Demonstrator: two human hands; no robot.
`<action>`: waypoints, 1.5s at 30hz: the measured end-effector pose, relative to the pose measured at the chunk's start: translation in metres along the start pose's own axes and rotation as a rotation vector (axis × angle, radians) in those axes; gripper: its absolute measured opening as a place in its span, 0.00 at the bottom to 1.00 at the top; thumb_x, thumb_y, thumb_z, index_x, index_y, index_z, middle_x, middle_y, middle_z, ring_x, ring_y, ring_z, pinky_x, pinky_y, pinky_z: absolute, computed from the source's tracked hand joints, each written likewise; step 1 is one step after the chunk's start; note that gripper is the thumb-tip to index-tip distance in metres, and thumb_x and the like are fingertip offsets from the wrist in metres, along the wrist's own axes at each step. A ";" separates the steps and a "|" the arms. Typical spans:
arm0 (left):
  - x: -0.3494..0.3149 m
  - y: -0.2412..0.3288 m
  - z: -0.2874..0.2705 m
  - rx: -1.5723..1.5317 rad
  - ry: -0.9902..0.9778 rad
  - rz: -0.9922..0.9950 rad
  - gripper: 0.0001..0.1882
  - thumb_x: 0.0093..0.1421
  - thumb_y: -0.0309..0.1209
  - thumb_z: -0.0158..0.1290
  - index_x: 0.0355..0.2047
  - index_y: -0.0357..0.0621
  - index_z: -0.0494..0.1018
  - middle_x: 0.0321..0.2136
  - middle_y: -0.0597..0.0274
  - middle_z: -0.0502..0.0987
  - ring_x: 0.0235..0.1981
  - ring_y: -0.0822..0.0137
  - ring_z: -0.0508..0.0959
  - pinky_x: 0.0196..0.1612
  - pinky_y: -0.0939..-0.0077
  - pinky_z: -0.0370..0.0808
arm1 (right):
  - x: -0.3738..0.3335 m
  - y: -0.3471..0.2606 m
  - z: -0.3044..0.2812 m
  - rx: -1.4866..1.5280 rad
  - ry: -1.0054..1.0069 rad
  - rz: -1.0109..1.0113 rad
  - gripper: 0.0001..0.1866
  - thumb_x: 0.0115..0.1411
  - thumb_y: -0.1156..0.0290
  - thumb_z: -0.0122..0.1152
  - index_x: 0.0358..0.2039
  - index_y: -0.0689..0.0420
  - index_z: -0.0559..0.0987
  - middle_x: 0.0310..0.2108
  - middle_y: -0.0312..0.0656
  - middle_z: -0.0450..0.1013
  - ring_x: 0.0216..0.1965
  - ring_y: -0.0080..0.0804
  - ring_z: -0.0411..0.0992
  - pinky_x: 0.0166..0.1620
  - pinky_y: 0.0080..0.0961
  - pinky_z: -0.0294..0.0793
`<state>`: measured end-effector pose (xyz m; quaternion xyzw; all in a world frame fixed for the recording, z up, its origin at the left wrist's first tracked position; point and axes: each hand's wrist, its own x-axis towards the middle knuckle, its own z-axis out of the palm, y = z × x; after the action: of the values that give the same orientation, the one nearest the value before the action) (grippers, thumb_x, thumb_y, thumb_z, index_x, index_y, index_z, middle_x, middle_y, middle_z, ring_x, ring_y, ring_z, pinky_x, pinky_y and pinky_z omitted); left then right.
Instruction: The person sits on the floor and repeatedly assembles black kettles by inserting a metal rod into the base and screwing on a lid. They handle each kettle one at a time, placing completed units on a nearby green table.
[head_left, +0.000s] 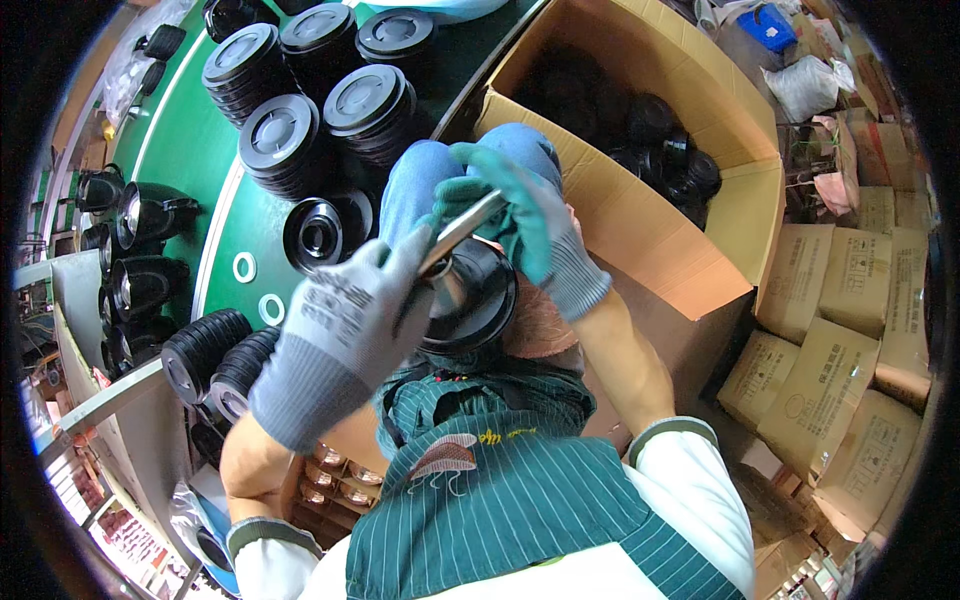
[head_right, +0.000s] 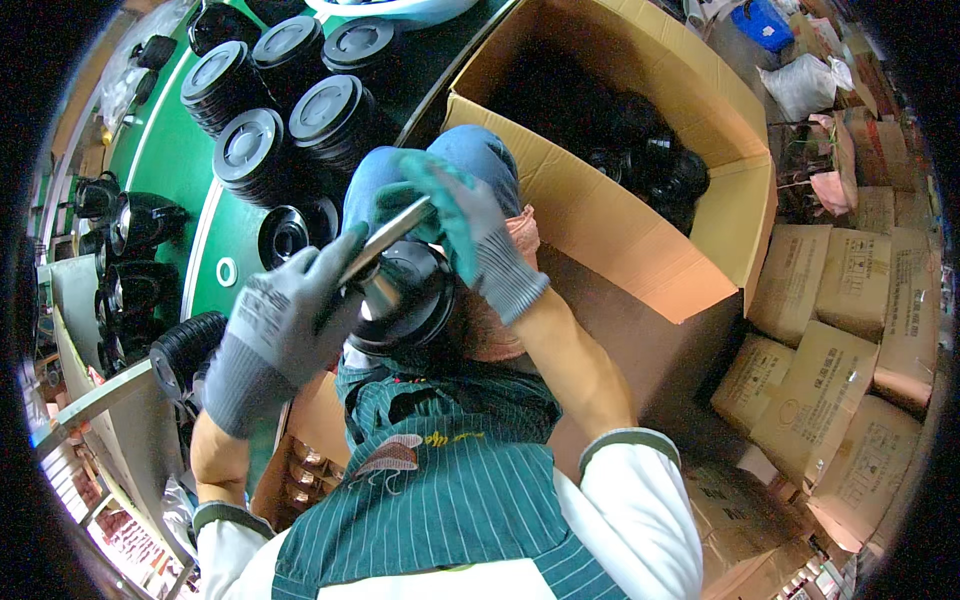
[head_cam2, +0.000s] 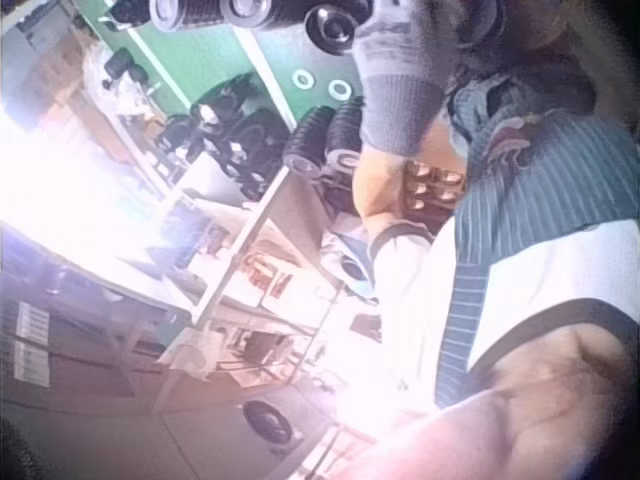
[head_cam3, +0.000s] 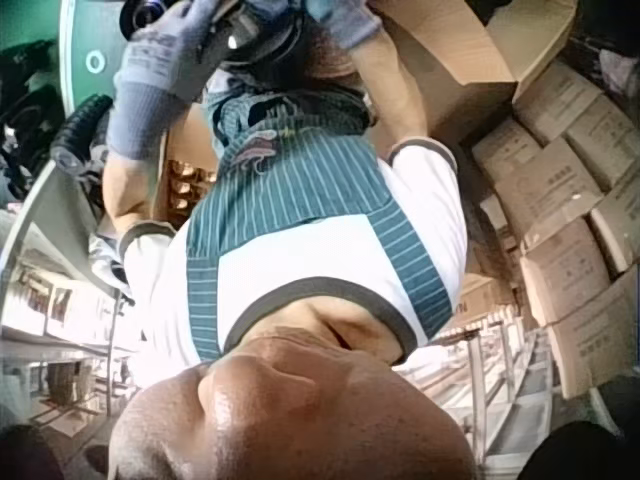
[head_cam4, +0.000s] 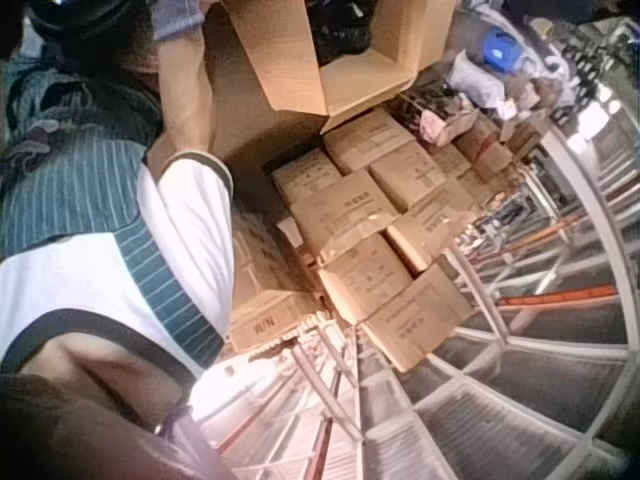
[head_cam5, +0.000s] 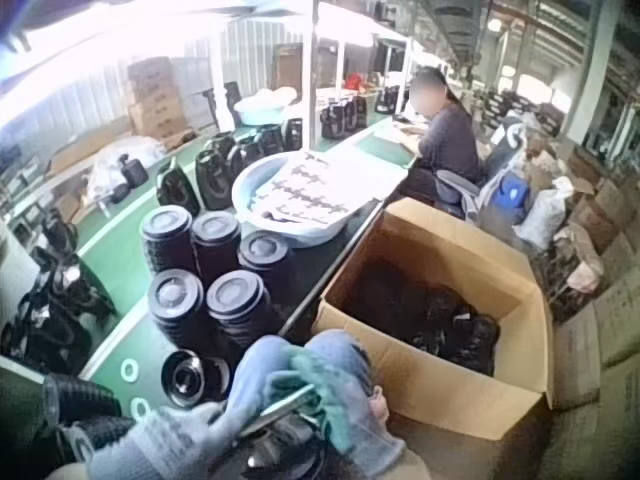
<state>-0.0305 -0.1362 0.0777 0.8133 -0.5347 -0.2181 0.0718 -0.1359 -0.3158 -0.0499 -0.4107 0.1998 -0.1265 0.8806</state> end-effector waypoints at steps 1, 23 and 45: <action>-0.003 0.013 0.005 0.072 0.026 -0.019 0.34 0.64 0.36 0.57 0.67 0.41 0.62 0.34 0.47 0.76 0.31 0.46 0.83 0.33 0.52 0.80 | 0.014 0.003 -0.007 -0.040 -0.056 0.046 0.26 0.76 0.54 0.45 0.63 0.59 0.74 0.45 0.48 0.81 0.46 0.34 0.81 0.52 0.29 0.82; -0.014 0.010 0.039 -0.431 0.192 -0.177 0.26 0.70 0.35 0.45 0.66 0.35 0.66 0.32 0.43 0.79 0.34 0.50 0.83 0.38 0.60 0.78 | -0.015 0.044 -0.052 -0.421 -0.204 -0.157 0.21 0.72 0.64 0.56 0.62 0.58 0.76 0.52 0.43 0.79 0.47 0.31 0.81 0.51 0.29 0.80; 0.131 -0.052 0.105 -0.426 0.225 0.774 0.21 0.68 0.30 0.52 0.60 0.51 0.72 0.50 0.53 0.77 0.47 0.50 0.78 0.52 0.64 0.77 | -0.071 -0.008 0.059 -0.825 -1.166 0.263 0.18 0.60 0.55 0.61 0.17 0.51 0.77 0.21 0.37 0.72 0.27 0.35 0.69 0.38 0.31 0.72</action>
<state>0.0115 -0.2204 -0.0703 0.5392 -0.7314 -0.1907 0.3714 -0.1723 -0.2534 0.0083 -0.6825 -0.2228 0.3057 0.6254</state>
